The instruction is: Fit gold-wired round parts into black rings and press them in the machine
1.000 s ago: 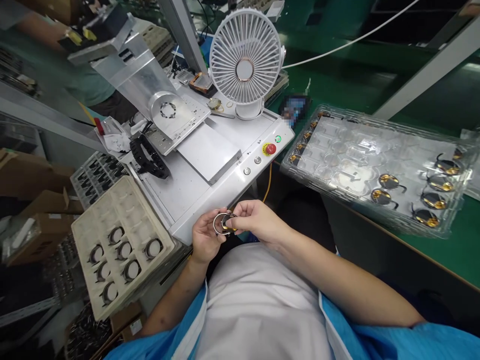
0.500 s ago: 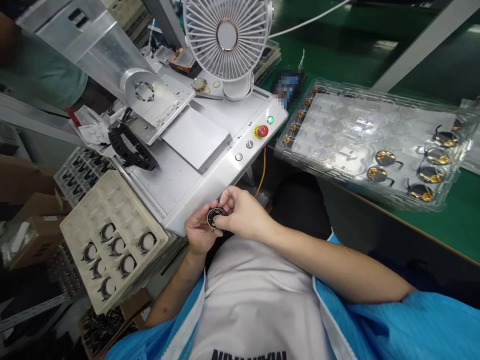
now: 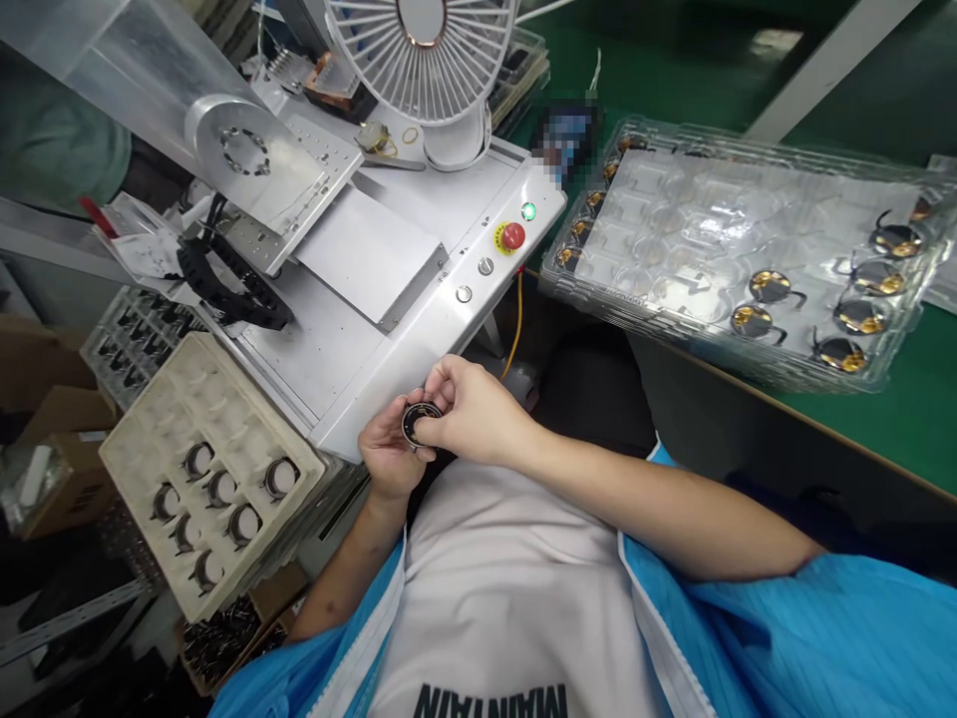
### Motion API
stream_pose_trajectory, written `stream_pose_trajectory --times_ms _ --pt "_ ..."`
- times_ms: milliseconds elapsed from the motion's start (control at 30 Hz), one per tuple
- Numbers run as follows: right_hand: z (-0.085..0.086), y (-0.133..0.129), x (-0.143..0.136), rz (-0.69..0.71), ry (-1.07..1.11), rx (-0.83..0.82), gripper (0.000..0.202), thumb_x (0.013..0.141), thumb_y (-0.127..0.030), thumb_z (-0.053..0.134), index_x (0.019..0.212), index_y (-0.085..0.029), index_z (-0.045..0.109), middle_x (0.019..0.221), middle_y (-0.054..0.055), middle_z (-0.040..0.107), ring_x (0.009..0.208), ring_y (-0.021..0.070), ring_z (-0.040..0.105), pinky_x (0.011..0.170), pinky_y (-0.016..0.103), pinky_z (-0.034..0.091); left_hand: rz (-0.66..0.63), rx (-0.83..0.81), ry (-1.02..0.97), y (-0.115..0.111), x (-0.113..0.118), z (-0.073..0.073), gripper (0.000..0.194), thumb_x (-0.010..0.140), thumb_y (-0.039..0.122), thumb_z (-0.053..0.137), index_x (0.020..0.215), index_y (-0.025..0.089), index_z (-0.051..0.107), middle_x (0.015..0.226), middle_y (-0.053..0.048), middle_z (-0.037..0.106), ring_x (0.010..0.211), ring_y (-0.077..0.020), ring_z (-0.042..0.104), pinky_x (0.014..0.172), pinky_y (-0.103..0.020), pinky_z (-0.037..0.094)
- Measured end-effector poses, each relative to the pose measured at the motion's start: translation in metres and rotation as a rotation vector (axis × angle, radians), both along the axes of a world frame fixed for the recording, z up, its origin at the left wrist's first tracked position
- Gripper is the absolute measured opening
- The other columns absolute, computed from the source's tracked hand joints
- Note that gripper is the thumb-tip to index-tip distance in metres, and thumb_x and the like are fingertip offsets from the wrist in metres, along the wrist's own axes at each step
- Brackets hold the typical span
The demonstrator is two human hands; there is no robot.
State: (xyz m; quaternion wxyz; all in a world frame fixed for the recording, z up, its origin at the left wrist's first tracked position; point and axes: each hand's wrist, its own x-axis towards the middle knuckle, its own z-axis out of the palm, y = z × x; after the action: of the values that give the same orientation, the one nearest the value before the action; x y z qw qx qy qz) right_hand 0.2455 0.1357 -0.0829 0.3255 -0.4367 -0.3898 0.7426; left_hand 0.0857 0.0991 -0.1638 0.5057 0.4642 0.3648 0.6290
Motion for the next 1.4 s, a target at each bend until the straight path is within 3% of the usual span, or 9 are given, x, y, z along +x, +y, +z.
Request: stream_pose_trajectory --times_ms 133,667,900,1067,1167,1400 --pt "-0.002 -0.001 0.000 0.001 -0.013 0.031 0.035 0.063 -0.013 0.069 0.085 -0.023 0.044 0.059 -0.008 0.058 0.052 0.0127 0.061 0.046 0.020 0.040 0.010 0.019 0.004 -0.001 0.000 0.000 0.059 0.061 0.034 0.099 0.116 0.035 0.079 0.113 -0.002 0.082 0.097 -0.0214 0.081 0.086 -0.031 0.067" --pt "-0.007 0.000 0.002 0.002 -0.008 0.016 0.040 0.064 -0.011 0.078 0.086 -0.022 0.047 0.062 -0.008 0.059 0.053 0.0125 0.062 0.047 0.019 0.043 0.042 -0.046 -0.002 -0.001 -0.002 -0.004 0.063 0.050 0.037 0.103 0.110 0.037 0.081 0.108 0.000 0.083 0.097 -0.0234 0.081 0.086 -0.033 0.067" --pt "-0.009 0.005 0.001 -0.004 0.060 -0.070 0.041 0.066 -0.012 0.081 0.085 -0.021 0.047 0.060 -0.007 0.061 0.052 0.0123 0.062 0.049 0.021 0.052 0.003 0.014 -0.021 -0.003 -0.002 -0.003 0.060 0.063 0.030 0.099 0.118 0.034 0.078 0.118 -0.002 0.081 0.102 -0.0216 0.080 0.089 -0.030 0.067" --pt "-0.012 0.005 0.007 0.110 -0.045 -0.145 0.041 0.065 -0.032 0.093 0.076 -0.017 0.057 0.058 0.001 0.067 0.050 0.0121 0.061 0.042 0.019 0.051 0.077 -0.051 -0.015 -0.007 0.000 -0.007 0.059 0.057 0.031 0.101 0.111 0.037 0.080 0.113 -0.002 0.082 0.099 -0.0250 0.081 0.088 -0.036 0.068" --pt "-0.016 0.003 0.009 0.108 -0.018 -0.143 0.051 0.061 -0.047 0.096 0.065 -0.017 0.054 0.053 0.001 0.065 0.042 0.0096 0.055 0.038 0.019 0.050 0.066 -0.079 -0.001 -0.008 0.003 -0.007 0.056 0.058 0.033 0.101 0.110 0.038 0.080 0.114 -0.002 0.082 0.100 -0.0270 0.080 0.090 -0.041 0.068" --pt "-0.014 0.000 -0.001 0.060 0.166 -0.174 0.062 0.054 -0.054 0.098 0.062 -0.018 0.048 0.056 0.002 0.067 0.041 0.0107 0.056 0.038 0.021 0.051 0.060 -0.047 0.083 -0.009 -0.001 0.016 0.054 0.065 0.024 0.097 0.114 0.035 0.080 0.115 -0.004 0.081 0.105 -0.0279 0.079 0.094 -0.041 0.067"
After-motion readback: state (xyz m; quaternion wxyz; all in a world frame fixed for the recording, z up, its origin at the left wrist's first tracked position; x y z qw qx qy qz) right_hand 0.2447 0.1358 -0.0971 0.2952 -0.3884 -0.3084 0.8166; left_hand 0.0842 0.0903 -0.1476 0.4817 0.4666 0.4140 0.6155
